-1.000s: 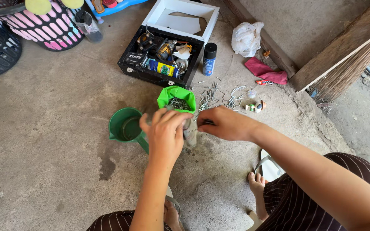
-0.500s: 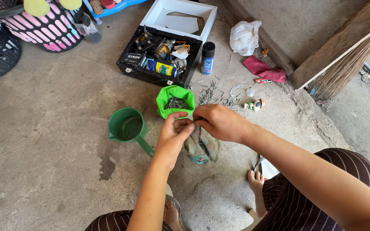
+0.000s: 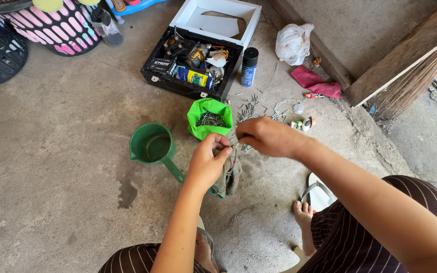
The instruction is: The person sits on the floor and sorts small metal nails from a pile on the ground into a green cloth bag. They pick up nails one by one or in small handfuls and place them into the bag, repeating this process throughout the clip.
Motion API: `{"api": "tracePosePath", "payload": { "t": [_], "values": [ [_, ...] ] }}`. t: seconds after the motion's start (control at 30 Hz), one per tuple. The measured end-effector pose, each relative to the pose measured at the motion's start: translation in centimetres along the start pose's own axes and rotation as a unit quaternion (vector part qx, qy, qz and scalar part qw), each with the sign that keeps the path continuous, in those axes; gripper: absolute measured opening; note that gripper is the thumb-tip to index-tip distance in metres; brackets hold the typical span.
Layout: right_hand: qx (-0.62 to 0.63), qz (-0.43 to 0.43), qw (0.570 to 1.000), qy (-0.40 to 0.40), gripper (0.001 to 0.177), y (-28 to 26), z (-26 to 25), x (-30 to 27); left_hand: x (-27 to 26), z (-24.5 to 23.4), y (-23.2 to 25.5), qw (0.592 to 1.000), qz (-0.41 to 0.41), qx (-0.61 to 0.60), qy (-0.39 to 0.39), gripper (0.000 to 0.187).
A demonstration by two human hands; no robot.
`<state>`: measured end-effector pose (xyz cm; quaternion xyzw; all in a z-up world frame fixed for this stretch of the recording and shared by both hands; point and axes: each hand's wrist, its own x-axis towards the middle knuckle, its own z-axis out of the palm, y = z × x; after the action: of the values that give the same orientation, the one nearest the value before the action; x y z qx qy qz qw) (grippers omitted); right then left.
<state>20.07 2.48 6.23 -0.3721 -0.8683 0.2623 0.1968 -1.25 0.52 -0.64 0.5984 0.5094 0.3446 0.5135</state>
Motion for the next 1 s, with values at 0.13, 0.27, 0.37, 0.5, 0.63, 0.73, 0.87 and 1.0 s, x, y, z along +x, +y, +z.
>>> {"api": "tracePosePath", "payload": {
  "t": [0.13,0.27,0.37,0.5,0.63,0.73,0.87,1.0],
  "values": [
    [0.018,0.014,1.000,0.013,0.013,0.5,-1.9,-0.1,-0.1,-1.1,-0.6,0.992,-0.035,-0.112,0.044,0.017],
    [0.056,-0.001,0.997,-0.046,0.013,-0.6,-0.7,-0.1,0.0,-1.3,-1.4,0.969,-0.049,-0.238,0.036,0.012],
    [0.047,0.001,0.998,-0.050,0.014,-1.3,0.5,0.0,0.2,-0.9,-1.9,0.956,-0.059,-0.285,0.017,0.010],
    [0.007,-0.011,1.000,-0.007,0.014,-1.3,0.4,0.2,0.2,-0.4,-1.8,0.952,-0.065,-0.300,0.007,0.010],
    [-0.005,0.005,1.000,-0.010,0.014,-1.2,0.7,0.0,-0.4,0.6,-1.3,0.960,-0.068,-0.271,-0.003,0.020],
    [-0.011,0.002,1.000,0.007,0.014,-0.9,1.4,-0.1,-0.4,1.0,-1.0,0.970,-0.029,-0.239,0.010,0.026],
    [0.003,0.006,0.999,0.036,0.013,-0.7,2.4,0.1,-0.6,1.3,-0.7,0.982,0.003,-0.186,0.036,0.030],
    [0.026,0.021,0.997,0.071,0.015,-0.3,2.9,0.3,-0.8,1.4,-0.2,0.988,0.059,-0.134,0.048,0.029]
  ]
}}
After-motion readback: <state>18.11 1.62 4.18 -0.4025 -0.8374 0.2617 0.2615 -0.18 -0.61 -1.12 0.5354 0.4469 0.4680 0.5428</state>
